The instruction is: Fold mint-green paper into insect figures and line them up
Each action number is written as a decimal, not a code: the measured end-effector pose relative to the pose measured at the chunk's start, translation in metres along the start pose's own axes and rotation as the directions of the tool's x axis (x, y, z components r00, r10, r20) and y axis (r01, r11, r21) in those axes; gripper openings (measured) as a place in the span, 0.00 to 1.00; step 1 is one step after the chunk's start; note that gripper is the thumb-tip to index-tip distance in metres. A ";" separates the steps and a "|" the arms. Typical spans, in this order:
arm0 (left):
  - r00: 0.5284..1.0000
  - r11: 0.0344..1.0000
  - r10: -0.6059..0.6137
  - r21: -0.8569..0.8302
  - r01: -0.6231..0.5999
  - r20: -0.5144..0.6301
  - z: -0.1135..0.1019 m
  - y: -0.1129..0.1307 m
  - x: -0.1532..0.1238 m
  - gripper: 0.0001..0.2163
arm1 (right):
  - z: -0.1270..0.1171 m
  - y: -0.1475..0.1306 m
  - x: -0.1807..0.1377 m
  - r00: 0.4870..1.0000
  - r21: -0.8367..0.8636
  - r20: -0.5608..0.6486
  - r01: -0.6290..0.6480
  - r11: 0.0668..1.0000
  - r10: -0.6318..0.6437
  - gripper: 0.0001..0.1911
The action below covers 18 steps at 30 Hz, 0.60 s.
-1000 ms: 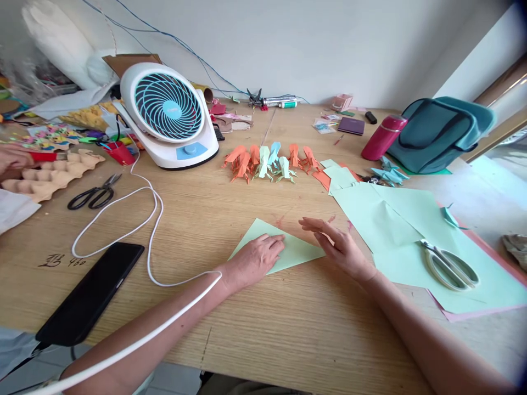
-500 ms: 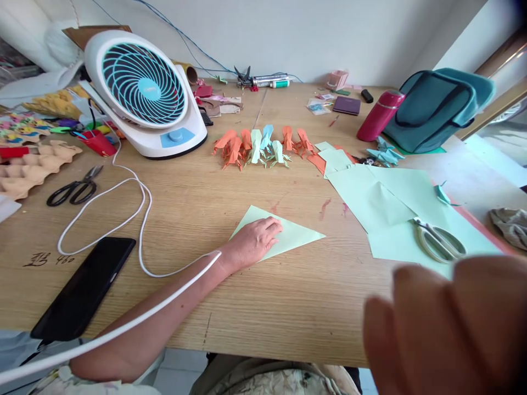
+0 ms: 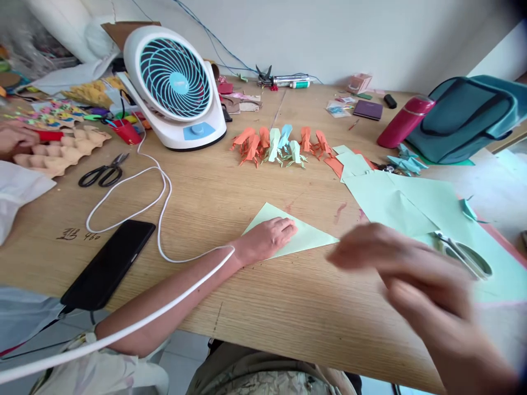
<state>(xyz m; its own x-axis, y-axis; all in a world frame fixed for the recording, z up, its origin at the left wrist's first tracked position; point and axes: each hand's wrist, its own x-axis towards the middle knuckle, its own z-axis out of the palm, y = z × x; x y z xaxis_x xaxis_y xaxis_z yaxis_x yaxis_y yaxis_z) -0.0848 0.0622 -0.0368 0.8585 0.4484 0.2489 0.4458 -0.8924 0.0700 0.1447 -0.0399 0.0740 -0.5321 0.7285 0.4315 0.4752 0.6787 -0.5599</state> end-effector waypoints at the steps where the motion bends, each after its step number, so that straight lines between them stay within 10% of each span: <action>1: 1.000 1.000 -0.014 -0.008 0.014 0.009 0.000 0.000 0.000 0.09 | 0.009 0.011 0.004 1.000 0.035 0.021 -0.011 0.999 0.010 0.15; 7: 0.998 0.996 -0.064 -0.065 0.064 0.002 0.000 0.000 0.002 0.09 | 0.065 0.068 0.004 0.966 -0.059 0.241 0.114 0.992 -0.097 0.16; 18: 0.998 0.950 -0.054 -0.308 0.046 -0.017 0.002 -0.007 -0.001 0.11 | 0.074 0.064 0.002 0.896 -0.299 0.417 0.295 0.908 -0.153 0.21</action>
<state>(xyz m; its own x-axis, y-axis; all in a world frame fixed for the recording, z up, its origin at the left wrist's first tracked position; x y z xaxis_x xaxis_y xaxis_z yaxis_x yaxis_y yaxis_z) -0.0880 0.0678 -0.0396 0.8287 0.4950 0.2612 0.3853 -0.8431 0.3751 0.1225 -0.0019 -0.0131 -0.8419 0.5096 0.1772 0.4840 0.8585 -0.1695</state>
